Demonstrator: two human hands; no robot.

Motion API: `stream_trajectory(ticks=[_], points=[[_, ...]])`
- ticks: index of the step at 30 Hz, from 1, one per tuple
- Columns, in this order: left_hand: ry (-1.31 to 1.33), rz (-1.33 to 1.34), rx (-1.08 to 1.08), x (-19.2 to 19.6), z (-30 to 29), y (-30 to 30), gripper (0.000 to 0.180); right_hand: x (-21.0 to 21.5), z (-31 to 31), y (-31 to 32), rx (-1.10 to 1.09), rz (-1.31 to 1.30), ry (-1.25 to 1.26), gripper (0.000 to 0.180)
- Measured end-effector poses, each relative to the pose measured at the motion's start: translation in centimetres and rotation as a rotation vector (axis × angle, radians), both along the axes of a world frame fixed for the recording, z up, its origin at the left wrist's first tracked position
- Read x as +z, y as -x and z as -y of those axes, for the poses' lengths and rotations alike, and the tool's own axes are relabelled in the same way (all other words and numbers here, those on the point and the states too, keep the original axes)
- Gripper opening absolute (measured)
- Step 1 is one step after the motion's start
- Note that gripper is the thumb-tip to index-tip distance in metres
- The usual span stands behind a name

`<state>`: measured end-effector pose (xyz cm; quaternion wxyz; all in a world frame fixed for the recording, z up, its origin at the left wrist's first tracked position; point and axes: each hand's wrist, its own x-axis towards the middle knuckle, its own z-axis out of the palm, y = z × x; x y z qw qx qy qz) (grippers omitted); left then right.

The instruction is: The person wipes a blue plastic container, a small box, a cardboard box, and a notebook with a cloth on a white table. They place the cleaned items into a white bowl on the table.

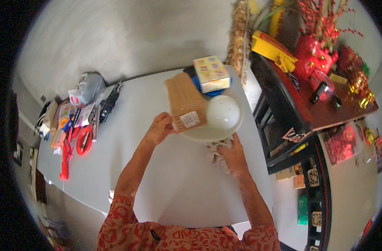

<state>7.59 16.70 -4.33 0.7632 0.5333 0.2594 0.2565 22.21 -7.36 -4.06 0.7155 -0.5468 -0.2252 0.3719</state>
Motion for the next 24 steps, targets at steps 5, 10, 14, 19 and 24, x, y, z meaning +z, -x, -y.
stream_trajectory(ticks=[5, 10, 14, 19, 24], points=[[0.021, 0.055, 0.045, -0.3, -1.5, 1.3, 0.013, -0.5, -1.9, 0.3, 0.045, 0.066, 0.043, 0.077], [0.035, 0.063, 0.068, 0.6, -1.9, -0.1, 0.015, 1.1, -2.2, -0.4, 0.097, -0.001, 0.018, 0.081], [-0.001, 0.057, 0.071, -0.5, -2.0, -0.5, 0.017, -1.1, -2.9, -1.5, -0.013, 0.135, 0.064, 0.077], [-0.033, 0.078, 0.081, -0.6, -2.6, -1.9, 0.021, 0.4, -2.0, -3.0, 0.090, 0.042, 0.085, 0.074], [-0.016, 0.075, 0.103, -0.5, -3.4, -1.2, 0.027, -1.5, -1.6, -3.3, 0.056, 0.154, 0.249, 0.069]])
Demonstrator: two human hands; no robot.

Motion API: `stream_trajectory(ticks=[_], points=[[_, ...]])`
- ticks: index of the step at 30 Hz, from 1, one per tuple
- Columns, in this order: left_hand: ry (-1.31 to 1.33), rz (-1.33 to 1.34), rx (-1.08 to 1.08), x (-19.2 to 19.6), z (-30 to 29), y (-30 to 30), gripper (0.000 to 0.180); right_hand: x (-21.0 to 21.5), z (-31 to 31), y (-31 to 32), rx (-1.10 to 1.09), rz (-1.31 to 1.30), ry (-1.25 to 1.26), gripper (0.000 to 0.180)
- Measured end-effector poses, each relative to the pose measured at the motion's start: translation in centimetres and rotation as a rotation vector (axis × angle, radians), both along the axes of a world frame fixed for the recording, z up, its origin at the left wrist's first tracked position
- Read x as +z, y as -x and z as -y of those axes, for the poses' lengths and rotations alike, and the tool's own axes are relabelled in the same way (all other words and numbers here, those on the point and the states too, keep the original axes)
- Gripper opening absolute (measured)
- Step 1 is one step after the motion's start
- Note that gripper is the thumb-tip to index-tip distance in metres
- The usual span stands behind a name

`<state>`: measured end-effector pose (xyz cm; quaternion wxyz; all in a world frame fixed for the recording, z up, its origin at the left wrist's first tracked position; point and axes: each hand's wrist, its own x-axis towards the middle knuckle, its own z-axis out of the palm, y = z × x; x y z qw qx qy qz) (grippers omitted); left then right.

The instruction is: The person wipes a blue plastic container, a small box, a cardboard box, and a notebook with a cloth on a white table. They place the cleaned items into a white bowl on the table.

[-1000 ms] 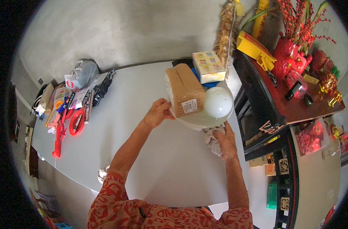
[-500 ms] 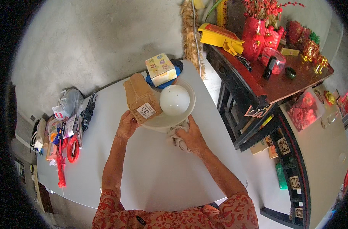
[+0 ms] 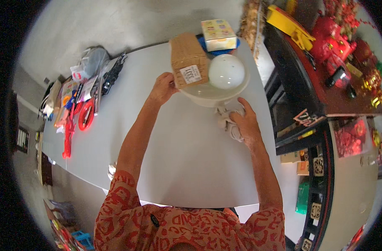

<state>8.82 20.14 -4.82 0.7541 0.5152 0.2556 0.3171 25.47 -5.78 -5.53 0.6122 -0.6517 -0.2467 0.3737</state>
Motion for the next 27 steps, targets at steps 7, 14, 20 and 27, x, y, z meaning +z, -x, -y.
stream_trajectory(ticks=[7, 14, 20, 27], points=[[-0.099, -0.269, 0.035, 2.9, 4.2, 5.9, 0.039, -4.5, 1.9, 1.8, 0.003, 1.200, 0.058, 0.054], [-1.120, -0.742, 0.479, 1.6, 12.9, 19.5, 0.014, -4.1, -0.9, 6.9, 0.274, 1.430, 0.012, 0.051], [-0.981, -0.889, 0.730, -0.7, 9.8, 27.0, 0.015, -3.2, -3.9, 11.9, 0.385, 1.380, 0.000, 0.052], [-1.093, -0.931, 0.987, -3.8, -0.9, 28.6, 0.049, -3.1, -6.6, 16.8, 0.231, 1.401, -0.028, 0.049]])
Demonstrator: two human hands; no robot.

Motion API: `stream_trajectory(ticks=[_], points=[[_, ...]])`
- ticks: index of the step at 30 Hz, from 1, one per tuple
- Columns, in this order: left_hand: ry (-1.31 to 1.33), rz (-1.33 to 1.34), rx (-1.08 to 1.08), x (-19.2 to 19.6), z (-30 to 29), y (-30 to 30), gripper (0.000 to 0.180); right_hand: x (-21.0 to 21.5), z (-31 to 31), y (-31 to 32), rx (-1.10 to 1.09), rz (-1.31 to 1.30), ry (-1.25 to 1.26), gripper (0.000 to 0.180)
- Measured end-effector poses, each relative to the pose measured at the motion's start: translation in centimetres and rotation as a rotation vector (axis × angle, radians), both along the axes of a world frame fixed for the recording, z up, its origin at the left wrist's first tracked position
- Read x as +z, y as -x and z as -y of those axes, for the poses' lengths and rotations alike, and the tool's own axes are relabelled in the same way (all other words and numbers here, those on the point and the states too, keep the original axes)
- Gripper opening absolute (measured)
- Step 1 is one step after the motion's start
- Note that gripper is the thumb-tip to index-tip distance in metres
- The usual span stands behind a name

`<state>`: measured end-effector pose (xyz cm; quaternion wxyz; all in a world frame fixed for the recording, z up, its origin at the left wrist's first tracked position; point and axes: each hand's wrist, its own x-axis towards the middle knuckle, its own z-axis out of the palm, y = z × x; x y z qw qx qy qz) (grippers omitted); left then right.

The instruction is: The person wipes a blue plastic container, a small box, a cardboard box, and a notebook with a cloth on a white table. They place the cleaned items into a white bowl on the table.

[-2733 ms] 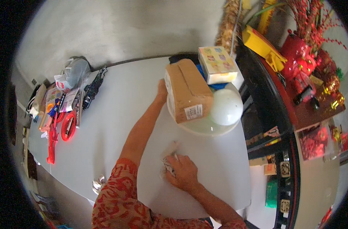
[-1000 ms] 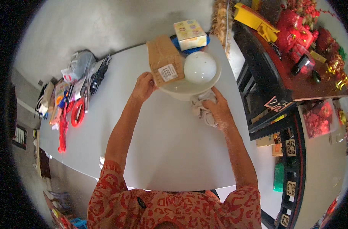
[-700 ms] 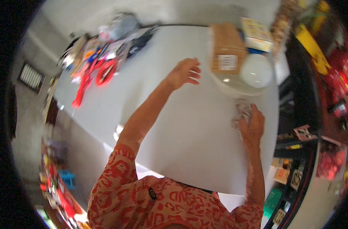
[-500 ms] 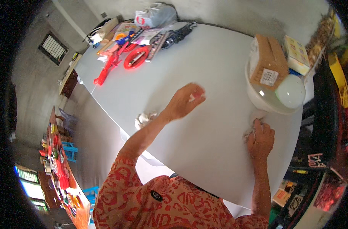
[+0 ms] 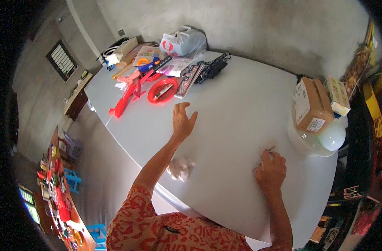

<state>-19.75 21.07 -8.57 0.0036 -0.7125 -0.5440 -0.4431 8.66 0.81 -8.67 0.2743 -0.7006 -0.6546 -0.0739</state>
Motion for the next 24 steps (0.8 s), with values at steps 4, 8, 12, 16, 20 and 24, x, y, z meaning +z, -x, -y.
stream_trajectory(ticks=[4, 8, 12, 16, 20, 24], points=[[-0.032, -0.130, 0.107, -0.2, -7.4, 1.6, 0.059, 0.0, -0.4, 1.4, -0.146, -0.014, 0.016, 0.047], [0.080, -0.327, 0.171, -1.2, -12.0, 2.2, 0.055, -0.6, -0.4, 1.4, -0.245, -0.006, -0.028, 0.046], [-0.126, -0.348, 0.098, -3.3, -14.1, 4.2, 0.041, -0.8, -0.7, 2.3, -0.301, -0.016, -0.047, 0.046], [0.088, 0.084, -0.204, -1.4, -10.9, 4.4, 0.031, -0.8, -0.8, 2.4, -0.355, -0.004, -0.058, 0.045], [0.679, 0.783, -0.676, 2.3, -4.8, 5.1, 0.032, -1.1, -0.9, 2.5, -0.357, -0.019, -0.122, 0.043], [0.982, 1.107, -0.740, 7.9, 3.6, 4.1, 0.036, -0.9, -0.9, 2.6, -0.311, -0.009, -0.108, 0.041]])
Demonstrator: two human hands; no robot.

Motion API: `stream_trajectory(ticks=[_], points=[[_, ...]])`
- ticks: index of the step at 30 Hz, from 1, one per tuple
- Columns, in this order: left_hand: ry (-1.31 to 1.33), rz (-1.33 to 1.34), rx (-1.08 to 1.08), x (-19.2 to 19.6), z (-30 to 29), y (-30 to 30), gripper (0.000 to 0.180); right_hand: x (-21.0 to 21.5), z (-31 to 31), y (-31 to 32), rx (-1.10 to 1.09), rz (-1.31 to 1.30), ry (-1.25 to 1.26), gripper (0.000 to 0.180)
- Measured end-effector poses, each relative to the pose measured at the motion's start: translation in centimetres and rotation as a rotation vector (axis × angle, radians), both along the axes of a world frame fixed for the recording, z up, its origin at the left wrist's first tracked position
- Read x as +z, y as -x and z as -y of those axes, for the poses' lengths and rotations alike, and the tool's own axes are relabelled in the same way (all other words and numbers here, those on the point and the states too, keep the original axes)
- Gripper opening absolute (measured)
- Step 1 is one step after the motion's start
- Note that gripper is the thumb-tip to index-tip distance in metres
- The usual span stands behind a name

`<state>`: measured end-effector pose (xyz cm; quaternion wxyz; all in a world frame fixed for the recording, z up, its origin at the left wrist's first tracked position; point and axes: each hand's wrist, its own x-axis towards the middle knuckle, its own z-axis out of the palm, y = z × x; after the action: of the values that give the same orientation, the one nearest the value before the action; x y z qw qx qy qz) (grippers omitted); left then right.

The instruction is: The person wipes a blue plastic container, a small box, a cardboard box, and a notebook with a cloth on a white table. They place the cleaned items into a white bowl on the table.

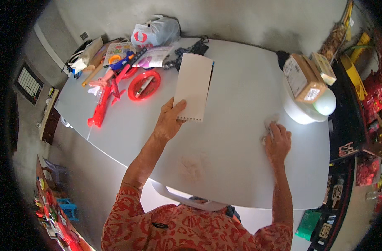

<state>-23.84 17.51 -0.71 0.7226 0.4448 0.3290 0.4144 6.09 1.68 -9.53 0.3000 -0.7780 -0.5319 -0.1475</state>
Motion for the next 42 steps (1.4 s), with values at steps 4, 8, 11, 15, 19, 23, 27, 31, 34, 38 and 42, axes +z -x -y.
stream_trajectory(ticks=[4, 8, 11, 15, 19, 23, 27, 31, 34, 38, 42], points=[[0.115, 0.071, 0.044, -3.3, 4.6, -1.4, 0.036, -0.5, 0.3, -0.2, 0.004, -0.030, -0.018, 0.039], [0.132, 0.087, 0.069, -4.8, 8.3, -2.7, 0.036, -0.9, 0.9, -0.3, 0.014, -0.011, 0.008, 0.037], [0.049, 0.038, 0.059, -5.2, 9.6, -3.1, 0.037, -0.5, 2.3, 0.1, 0.142, 0.019, 0.013, 0.037], [-0.070, -0.023, 0.023, -5.8, 10.7, -3.7, 0.035, -0.2, 6.4, -1.0, 0.221, 0.042, -0.013, 0.031], [-0.009, -0.060, -0.035, -4.6, 11.8, -3.6, 0.036, -0.1, 10.4, -3.1, 0.082, 0.082, -0.025, 0.029], [0.050, 0.014, 0.035, -3.8, 12.3, -3.0, 0.032, 0.1, 14.4, -5.4, -0.035, 0.162, 0.009, 0.032], [0.084, 0.246, 0.167, -4.1, 11.5, -2.2, 0.029, -0.4, 17.8, -7.1, -0.171, 0.138, 0.053, 0.030], [0.079, 0.291, 0.184, -5.4, 10.6, 0.2, 0.034, -0.8, 19.7, -7.6, -0.306, 0.099, 0.051, 0.029], [0.152, 0.344, 0.246, -5.8, 10.6, 0.6, 0.031, -1.5, 21.2, -8.4, -0.490, 0.168, 0.220, 0.034], [0.143, 0.359, 0.184, -5.3, 10.2, 2.7, 0.035, 0.5, 19.6, -6.0, -0.703, 0.516, 0.233, 0.043], [0.102, 0.360, 0.150, -5.0, 9.3, 6.4, 0.034, 1.9, 12.3, 3.5, -0.009, 0.276, -0.045, 0.039]])
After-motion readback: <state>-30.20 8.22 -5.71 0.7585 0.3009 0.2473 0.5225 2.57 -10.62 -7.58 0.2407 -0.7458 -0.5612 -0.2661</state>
